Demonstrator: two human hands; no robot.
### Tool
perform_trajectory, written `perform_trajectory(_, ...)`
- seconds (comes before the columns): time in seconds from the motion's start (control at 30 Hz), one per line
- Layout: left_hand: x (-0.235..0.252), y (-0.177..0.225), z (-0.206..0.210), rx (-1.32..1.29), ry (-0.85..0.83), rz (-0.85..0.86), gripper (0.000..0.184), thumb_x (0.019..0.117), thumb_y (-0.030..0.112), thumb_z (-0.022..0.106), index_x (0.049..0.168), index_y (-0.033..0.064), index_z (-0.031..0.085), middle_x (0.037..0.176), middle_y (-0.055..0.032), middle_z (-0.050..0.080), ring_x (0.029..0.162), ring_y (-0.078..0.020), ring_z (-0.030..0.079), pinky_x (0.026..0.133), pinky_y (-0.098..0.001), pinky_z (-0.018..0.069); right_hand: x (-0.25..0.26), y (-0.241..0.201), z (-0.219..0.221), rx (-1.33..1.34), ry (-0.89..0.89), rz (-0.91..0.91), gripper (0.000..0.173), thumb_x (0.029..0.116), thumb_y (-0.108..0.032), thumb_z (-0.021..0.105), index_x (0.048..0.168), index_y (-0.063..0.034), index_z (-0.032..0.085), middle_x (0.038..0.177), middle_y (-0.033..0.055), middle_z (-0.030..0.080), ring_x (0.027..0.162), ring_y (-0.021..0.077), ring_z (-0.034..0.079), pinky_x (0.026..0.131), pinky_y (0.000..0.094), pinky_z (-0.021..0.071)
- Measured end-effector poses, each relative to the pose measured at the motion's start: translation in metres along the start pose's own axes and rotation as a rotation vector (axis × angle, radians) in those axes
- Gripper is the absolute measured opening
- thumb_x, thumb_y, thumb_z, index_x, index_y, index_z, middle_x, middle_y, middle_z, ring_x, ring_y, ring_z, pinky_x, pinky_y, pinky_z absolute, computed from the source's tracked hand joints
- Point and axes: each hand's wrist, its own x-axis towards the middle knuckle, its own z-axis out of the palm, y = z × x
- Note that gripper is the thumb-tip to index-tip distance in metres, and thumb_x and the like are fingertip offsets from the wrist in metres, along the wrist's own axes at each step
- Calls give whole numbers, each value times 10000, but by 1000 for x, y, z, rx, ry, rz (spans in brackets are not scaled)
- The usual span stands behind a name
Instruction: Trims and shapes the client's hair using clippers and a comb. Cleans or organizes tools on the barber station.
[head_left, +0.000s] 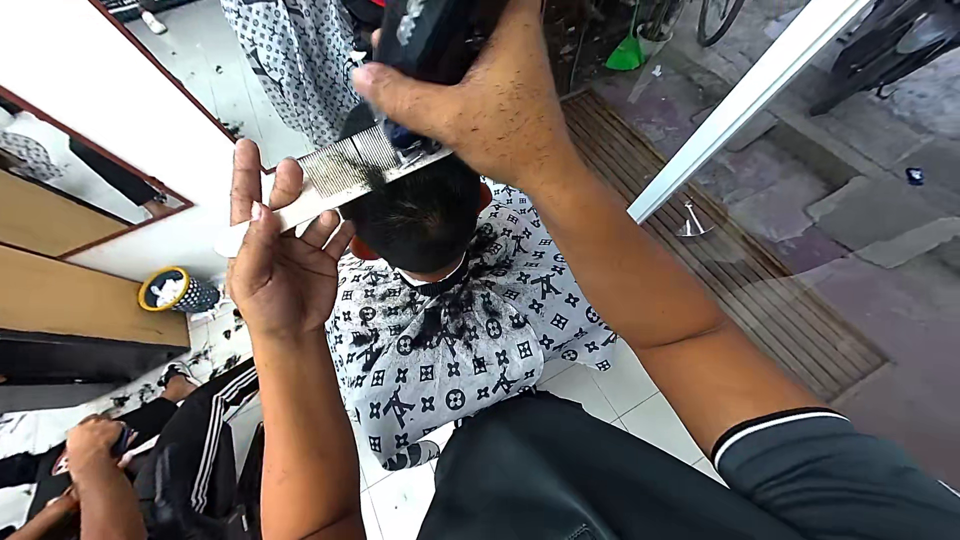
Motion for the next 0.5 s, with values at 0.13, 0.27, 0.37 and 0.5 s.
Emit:
perform_trajectory(0.13, -23, -1, -12, 13, 0, -44, 443, 1091, 258, 376, 1529, 276, 438, 1248, 52, 687, 926, -106, 705, 794, -313, 611, -1, -14, 3, -63, -107, -15, 479, 767, -285, 887, 1087, -6, 664, 931, 41, 716, 895, 60, 703, 814, 244, 599)
perform_trajectory(0.27, -27, -10, -27, -45, 9, -175, 426, 1069, 234, 365, 1457, 226, 542, 1004, 32, 735, 757, -63, 685, 686, -227, 590, 8, -1, -16, -58, -58, -44, 403, 785, -243, 876, 1044, -9, 676, 942, 65, 735, 905, 109, 729, 823, 301, 626)
perform_trajectory(0.37, -10, -16, -21, -103, 103, -126, 420, 1088, 224, 319, 1437, 226, 552, 1205, 34, 727, 897, -96, 709, 789, -302, 602, 11, 0, -18, -110, -69, 5, 425, 775, -277, 879, 1058, -31, 679, 958, 52, 734, 929, 94, 722, 849, 288, 616)
perform_trajectory(0.5, 3, -19, -18, -120, 96, -49, 418, 1103, 236, 314, 1486, 256, 482, 1320, 38, 659, 967, -137, 697, 832, -364, 605, 15, 2, -16, -177, -52, 23, 460, 761, -326, 880, 1067, -45, 682, 961, 36, 725, 936, 73, 708, 858, 275, 601)
